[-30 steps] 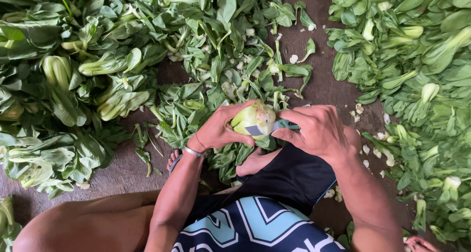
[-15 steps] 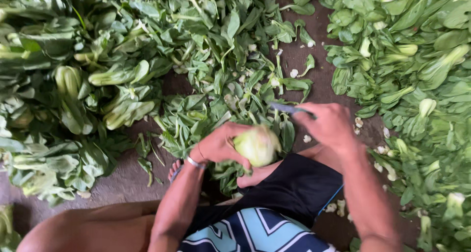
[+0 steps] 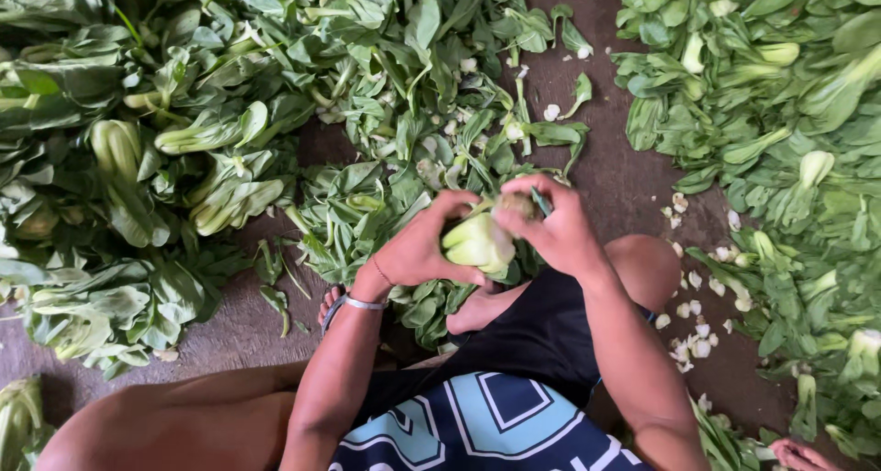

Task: The person sits on the floor among piles of leafy green vegetables and trims each one with a small knife, cutting away root ends and outer leaves and tossing the trimmed pieces aside. They repeatedly pick up a new vegetable, trim it by hand, and set it down with the processed pile.

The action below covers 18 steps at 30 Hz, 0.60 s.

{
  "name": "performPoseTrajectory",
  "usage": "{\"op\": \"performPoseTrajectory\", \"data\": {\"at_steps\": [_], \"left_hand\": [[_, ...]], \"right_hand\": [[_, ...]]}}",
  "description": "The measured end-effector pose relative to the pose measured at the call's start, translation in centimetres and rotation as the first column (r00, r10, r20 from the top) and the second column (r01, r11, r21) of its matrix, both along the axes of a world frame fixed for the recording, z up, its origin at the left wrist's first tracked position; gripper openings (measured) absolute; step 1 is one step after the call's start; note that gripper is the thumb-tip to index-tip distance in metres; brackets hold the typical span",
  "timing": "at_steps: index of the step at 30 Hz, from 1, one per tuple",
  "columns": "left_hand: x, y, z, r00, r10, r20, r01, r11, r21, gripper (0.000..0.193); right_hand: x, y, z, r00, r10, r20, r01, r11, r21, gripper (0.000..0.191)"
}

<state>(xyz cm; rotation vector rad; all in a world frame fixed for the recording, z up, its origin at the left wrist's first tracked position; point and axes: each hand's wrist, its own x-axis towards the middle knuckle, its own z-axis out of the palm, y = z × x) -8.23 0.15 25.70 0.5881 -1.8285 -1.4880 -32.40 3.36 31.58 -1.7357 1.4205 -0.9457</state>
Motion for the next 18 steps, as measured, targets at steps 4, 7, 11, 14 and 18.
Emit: {"op": "performPoseTrajectory", "data": {"at_steps": [4,7,11,14,18], "left_hand": [[0.4,-0.2,-1.3,0.975,0.054,-0.216,-0.028,0.992,0.122,0.09],[0.5,-0.4,-1.8,0.98,0.122,-0.158,-0.104,0.988,0.117,0.081],[0.1,-0.5,-1.5,0.973,0.202,-0.108,-0.212,0.974,-0.087,0.072],[0.0,-0.6,-1.0,0.954,0.287,-0.084,-0.299,0.92,-0.253,0.069],[1.0,-1.1,-0.7,0.937,0.339,-0.089,-0.35,0.893,-0.282,0.076]], "right_hand": [[-0.1,-0.2,0.6,0.986,-0.153,-0.065,0.147,0.985,-0.089,0.041],[1.6,1.7,0.7,0.972,-0.235,0.02,0.234,0.971,0.056,0.059],[4.5,3.4,0.4,0.987,-0.116,-0.11,0.088,0.967,-0.237,0.075],[5.0,3.5,0.8,0.959,-0.192,-0.21,0.132,0.954,-0.269,0.07],[4.3,3.1,1.9,0.921,-0.261,-0.289,0.262,0.964,-0.037,0.058]]}}
